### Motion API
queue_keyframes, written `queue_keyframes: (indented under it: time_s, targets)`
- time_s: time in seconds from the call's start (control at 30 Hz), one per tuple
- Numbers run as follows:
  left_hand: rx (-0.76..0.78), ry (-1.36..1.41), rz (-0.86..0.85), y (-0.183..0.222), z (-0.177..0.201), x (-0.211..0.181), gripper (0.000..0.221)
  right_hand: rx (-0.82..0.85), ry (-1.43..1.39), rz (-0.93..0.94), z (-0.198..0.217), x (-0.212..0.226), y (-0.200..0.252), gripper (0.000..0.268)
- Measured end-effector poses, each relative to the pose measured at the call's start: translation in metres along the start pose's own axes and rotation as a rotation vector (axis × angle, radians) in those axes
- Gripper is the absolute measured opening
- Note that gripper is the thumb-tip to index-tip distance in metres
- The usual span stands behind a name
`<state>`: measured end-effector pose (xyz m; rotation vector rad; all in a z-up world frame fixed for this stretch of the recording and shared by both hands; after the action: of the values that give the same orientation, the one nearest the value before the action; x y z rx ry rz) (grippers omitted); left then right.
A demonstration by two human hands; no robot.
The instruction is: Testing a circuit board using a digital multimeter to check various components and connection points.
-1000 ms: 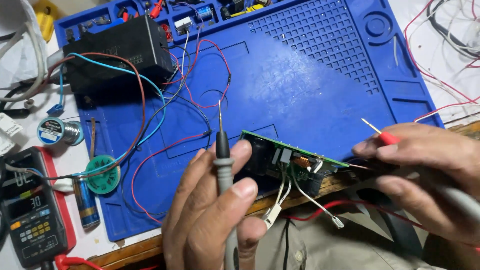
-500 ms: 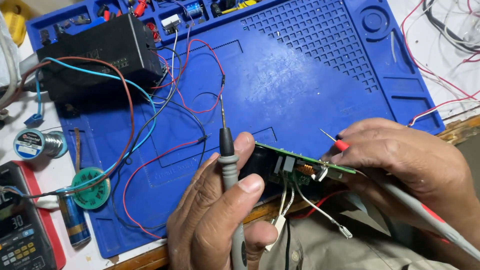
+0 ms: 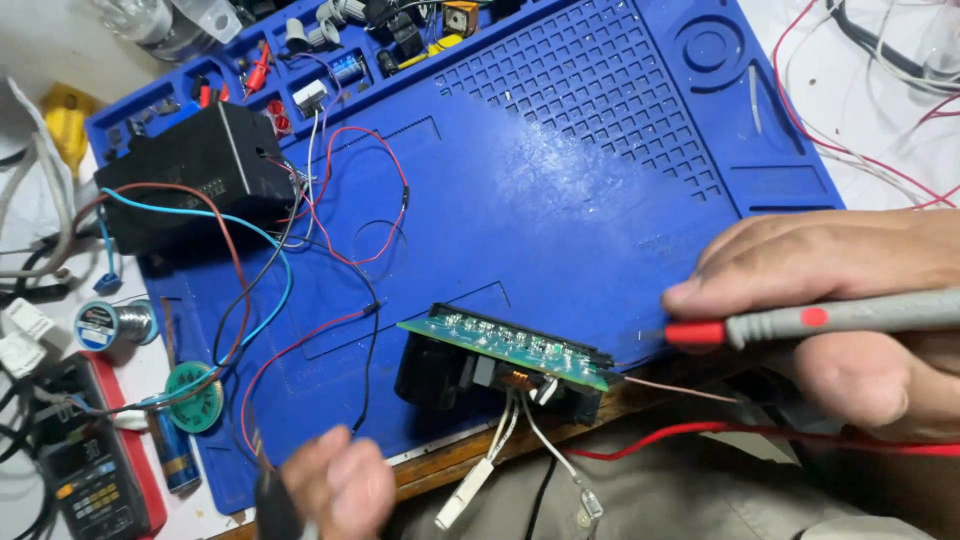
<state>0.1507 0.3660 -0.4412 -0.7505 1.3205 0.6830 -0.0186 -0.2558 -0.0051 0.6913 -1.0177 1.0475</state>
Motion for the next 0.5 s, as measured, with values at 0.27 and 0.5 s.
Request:
queue_keyframes:
  time_s: [0.27, 0.5]
  targets:
    - [-0.032, -0.321, -0.120, 0.110, 0.110, 0.024, 0.034, 0.148, 0.250, 0.417, -0.030, 0.012, -0.022, 0.070]
    - [-0.026, -0.553, -0.201, 0.116, 0.101, -0.045, 0.017, 0.262, 0.269, 0.470, -0.040, -0.002, -0.027, 0.072]
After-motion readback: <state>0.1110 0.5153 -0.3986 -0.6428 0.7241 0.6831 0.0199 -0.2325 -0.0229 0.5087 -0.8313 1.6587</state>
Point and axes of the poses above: each hand's wrist, its own y-axis away from the middle knuckle, its own z-axis out of the back of the hand, x = y × z, the point moved 7 cm from there along -y, towards the middle knuckle, and after that the axes turned 8 degrees about y, right-handed, at the moved point
